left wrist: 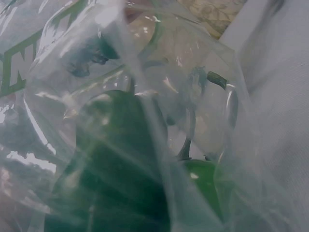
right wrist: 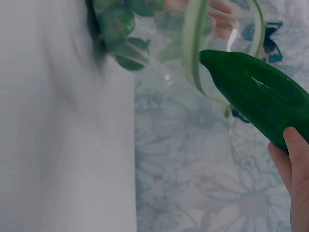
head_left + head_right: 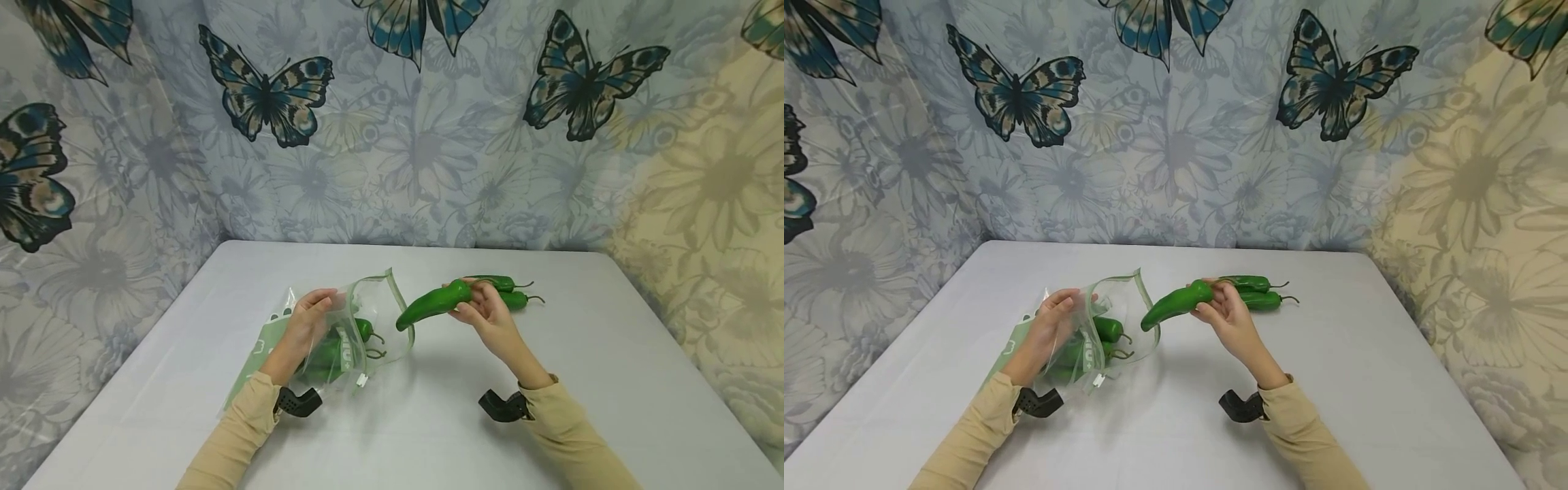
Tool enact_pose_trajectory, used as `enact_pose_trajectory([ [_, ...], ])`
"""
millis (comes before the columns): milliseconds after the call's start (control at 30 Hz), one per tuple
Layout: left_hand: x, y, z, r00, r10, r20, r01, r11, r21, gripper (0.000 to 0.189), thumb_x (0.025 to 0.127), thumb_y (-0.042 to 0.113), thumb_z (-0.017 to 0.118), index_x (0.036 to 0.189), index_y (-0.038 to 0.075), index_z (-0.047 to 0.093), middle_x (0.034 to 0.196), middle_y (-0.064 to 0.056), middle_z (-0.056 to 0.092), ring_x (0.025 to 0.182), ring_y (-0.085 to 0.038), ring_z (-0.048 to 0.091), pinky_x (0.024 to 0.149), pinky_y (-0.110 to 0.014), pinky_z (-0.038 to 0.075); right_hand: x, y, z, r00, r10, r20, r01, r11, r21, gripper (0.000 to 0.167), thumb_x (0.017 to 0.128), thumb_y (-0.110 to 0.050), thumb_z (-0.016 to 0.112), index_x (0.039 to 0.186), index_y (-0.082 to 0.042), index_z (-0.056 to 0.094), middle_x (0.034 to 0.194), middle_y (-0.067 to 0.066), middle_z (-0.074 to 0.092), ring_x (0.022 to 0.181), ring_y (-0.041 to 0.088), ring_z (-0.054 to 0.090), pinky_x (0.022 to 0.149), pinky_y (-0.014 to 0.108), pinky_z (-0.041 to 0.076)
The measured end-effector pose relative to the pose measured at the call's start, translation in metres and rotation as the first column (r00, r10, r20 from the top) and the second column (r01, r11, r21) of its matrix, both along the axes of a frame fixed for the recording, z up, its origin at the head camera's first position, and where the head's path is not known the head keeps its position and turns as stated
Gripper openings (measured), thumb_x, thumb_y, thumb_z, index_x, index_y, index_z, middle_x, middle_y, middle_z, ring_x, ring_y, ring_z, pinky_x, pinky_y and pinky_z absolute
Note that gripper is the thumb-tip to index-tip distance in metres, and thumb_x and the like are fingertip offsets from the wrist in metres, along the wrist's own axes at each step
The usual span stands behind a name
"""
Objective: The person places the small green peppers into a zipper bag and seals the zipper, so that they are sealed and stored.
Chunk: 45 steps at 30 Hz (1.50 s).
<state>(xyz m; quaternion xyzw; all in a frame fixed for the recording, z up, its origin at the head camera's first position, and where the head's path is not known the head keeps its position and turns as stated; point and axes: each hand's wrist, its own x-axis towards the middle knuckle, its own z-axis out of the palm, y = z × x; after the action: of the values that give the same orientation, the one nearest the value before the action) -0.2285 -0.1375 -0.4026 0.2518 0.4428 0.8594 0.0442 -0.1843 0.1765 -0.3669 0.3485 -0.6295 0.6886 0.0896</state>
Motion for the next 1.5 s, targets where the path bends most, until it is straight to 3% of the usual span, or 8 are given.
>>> enact_pose_trajectory([
  [200,0.000,-0.002,0.002,0.999,0.032,0.022,-0.032,0.999,-0.009,0.011,0.080,0.020,0.069,0.090,0.018,0.070,0.089,0.006,0.060,0.085,-0.007,0.054,0.074,-0.019,0.042,-0.002,-0.015,-0.001,1.000,-0.017,0.015,0.016,1.000,0.014,0.038,0.090,0.010,0.044,0.121,0.019,0.026,0.119,0.043,0.034,0.106,0.016,0.052,0.082,0.033,0.045],
  [433,-0.002,-0.002,0.002,1.000,-0.004,0.016,0.003,1.000,0.023,0.011,0.081,0.016,0.068,0.092,0.016,0.070,0.090,0.004,0.061,0.087,-0.008,0.055,0.077,-0.019,0.042,-0.004,-0.019,-0.003,0.993,-0.088,0.073,0.087,0.996,0.018,0.036,0.086,0.013,0.050,0.117,0.018,0.032,0.117,0.037,0.042,0.100,0.015,0.055,0.079,0.030,0.047],
  [600,-0.003,-0.001,0.002,1.000,-0.001,0.011,0.001,1.000,0.013,0.011,0.081,0.016,0.067,0.092,0.016,0.070,0.090,0.005,0.061,0.087,-0.008,0.054,0.077,-0.018,0.042,-0.005,-0.023,-0.003,0.985,-0.150,0.086,0.146,0.988,0.054,0.034,0.081,0.012,0.057,0.110,0.017,0.040,0.112,0.021,0.055,0.096,0.012,0.057,0.078,0.026,0.047],
  [800,-0.003,0.000,0.003,0.999,0.023,0.027,-0.023,1.000,-0.008,0.011,0.081,0.017,0.067,0.091,0.017,0.070,0.090,0.005,0.059,0.086,-0.008,0.053,0.076,-0.019,0.042,-0.008,-0.033,-0.003,0.991,-0.102,0.086,0.099,0.994,0.040,0.035,0.078,0.012,0.062,0.108,0.015,0.043,0.102,0.006,0.061,0.090,0.015,0.060,0.076,0.032,0.049],
  [1067,-0.002,-0.001,0.004,0.999,0.001,0.038,-0.003,0.999,0.047,0.011,0.079,0.014,0.069,0.090,0.014,0.071,0.086,0.005,0.063,0.080,-0.005,0.056,0.066,-0.015,0.044,-0.010,-0.048,-0.002,0.986,-0.071,0.148,0.057,0.994,0.095,0.039,0.077,0.005,0.066,0.110,0.009,0.045,0.103,0.016,0.061,0.088,0.021,0.061,0.075,0.037,0.049],
  [1267,-0.002,-0.003,0.003,0.999,0.037,0.024,-0.037,0.999,-0.013,0.010,0.080,0.018,0.068,0.090,0.017,0.071,0.087,0.006,0.062,0.083,-0.005,0.055,0.072,-0.018,0.043,-0.010,-0.057,-0.002,0.975,-0.089,0.204,0.072,0.993,0.091,0.039,0.076,0.011,0.064,0.109,0.010,0.044,0.104,0.024,0.056,0.089,0.019,0.060,0.077,0.035,0.048],
  [1500,-0.003,-0.002,0.001,0.999,0.033,0.016,-0.033,0.999,-0.008,0.011,0.081,0.017,0.068,0.091,0.016,0.070,0.088,0.006,0.061,0.083,-0.005,0.055,0.070,-0.017,0.043,-0.013,-0.065,-0.001,0.972,-0.083,0.218,0.048,0.986,0.160,0.037,0.078,0.008,0.063,0.108,0.009,0.041,0.109,0.024,0.052,0.095,0.021,0.057,0.081,0.032,0.046],
])
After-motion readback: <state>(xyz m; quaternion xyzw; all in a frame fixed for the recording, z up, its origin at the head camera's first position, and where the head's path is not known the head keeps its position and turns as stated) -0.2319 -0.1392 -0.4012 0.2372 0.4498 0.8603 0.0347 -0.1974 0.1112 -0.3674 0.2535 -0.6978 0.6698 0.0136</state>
